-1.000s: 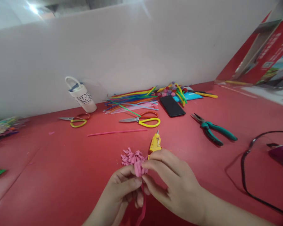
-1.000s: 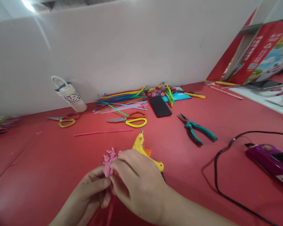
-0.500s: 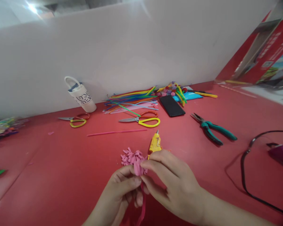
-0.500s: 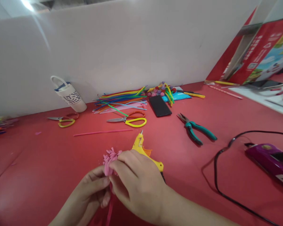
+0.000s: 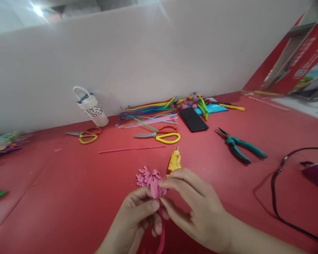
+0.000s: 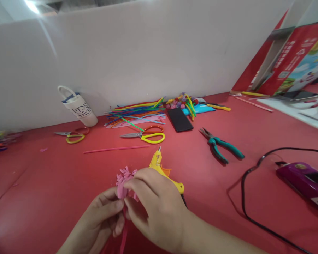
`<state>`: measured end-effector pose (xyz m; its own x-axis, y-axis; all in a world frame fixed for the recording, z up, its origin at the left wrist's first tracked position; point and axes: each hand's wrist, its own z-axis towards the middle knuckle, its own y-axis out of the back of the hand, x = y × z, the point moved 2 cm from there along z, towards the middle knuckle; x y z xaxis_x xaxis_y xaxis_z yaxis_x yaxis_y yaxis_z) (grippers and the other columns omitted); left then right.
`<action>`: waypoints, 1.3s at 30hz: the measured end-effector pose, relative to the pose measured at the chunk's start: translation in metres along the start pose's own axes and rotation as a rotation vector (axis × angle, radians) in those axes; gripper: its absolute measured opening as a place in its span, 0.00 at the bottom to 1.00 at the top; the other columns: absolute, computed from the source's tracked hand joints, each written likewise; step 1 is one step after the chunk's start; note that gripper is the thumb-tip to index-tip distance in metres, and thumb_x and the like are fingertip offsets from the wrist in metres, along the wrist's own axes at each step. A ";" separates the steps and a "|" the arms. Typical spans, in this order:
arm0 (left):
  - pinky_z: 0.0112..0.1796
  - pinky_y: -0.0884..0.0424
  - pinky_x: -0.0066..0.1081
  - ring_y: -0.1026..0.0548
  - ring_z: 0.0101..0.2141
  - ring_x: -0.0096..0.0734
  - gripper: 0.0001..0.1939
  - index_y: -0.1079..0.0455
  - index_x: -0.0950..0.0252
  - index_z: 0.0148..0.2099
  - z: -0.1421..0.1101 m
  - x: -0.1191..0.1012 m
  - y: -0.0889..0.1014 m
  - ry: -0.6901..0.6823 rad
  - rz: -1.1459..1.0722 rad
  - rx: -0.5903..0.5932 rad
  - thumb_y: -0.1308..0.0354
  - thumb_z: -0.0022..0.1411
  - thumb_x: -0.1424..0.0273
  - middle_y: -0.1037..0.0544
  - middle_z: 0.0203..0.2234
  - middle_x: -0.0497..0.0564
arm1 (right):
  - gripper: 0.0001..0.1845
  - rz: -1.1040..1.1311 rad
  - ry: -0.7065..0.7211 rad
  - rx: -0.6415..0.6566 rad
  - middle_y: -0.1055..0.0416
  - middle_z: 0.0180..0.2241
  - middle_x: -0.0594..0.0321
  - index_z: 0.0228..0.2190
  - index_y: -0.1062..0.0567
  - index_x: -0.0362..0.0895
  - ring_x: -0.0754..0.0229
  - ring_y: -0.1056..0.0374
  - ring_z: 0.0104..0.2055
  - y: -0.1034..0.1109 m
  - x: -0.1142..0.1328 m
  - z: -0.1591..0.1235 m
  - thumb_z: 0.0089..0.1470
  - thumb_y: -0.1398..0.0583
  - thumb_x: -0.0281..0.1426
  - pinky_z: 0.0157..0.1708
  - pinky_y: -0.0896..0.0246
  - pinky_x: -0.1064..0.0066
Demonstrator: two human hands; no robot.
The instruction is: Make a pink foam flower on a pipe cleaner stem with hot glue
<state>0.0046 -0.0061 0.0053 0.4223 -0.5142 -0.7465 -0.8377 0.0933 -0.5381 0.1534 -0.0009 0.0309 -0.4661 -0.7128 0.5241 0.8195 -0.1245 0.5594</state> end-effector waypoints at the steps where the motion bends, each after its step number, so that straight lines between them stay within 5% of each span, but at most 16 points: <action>1: 0.14 0.38 0.16 0.32 0.12 0.17 0.04 0.26 0.69 0.30 0.000 0.000 0.000 0.006 -0.007 -0.002 0.37 0.49 0.74 0.26 0.17 0.46 | 0.13 0.006 -0.008 -0.001 0.32 0.36 0.58 0.41 0.31 0.42 0.59 0.36 0.38 0.000 0.000 0.001 0.51 0.44 0.21 0.38 0.38 0.68; 32: 0.15 0.35 0.19 0.30 0.13 0.19 0.08 0.28 0.69 0.28 -0.003 -0.004 -0.004 0.031 0.037 -0.004 0.34 0.46 0.71 0.25 0.19 0.46 | 0.09 -0.045 -0.008 0.030 0.31 0.34 0.57 0.38 0.30 0.41 0.59 0.35 0.35 0.003 0.004 0.003 0.52 0.44 0.25 0.34 0.37 0.68; 39: 0.18 0.35 0.22 0.31 0.14 0.22 0.09 0.26 0.66 0.27 -0.008 -0.002 -0.003 -0.127 0.190 -0.034 0.34 0.46 0.65 0.28 0.15 0.45 | 0.10 -0.188 0.182 -0.082 0.28 0.31 0.59 0.39 0.31 0.43 0.59 0.32 0.33 0.007 0.006 -0.001 0.52 0.43 0.24 0.33 0.34 0.67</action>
<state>0.0032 -0.0120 0.0117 0.2945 -0.3781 -0.8777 -0.9166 0.1482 -0.3714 0.1561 -0.0068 0.0377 -0.5512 -0.7834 0.2872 0.7519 -0.3171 0.5780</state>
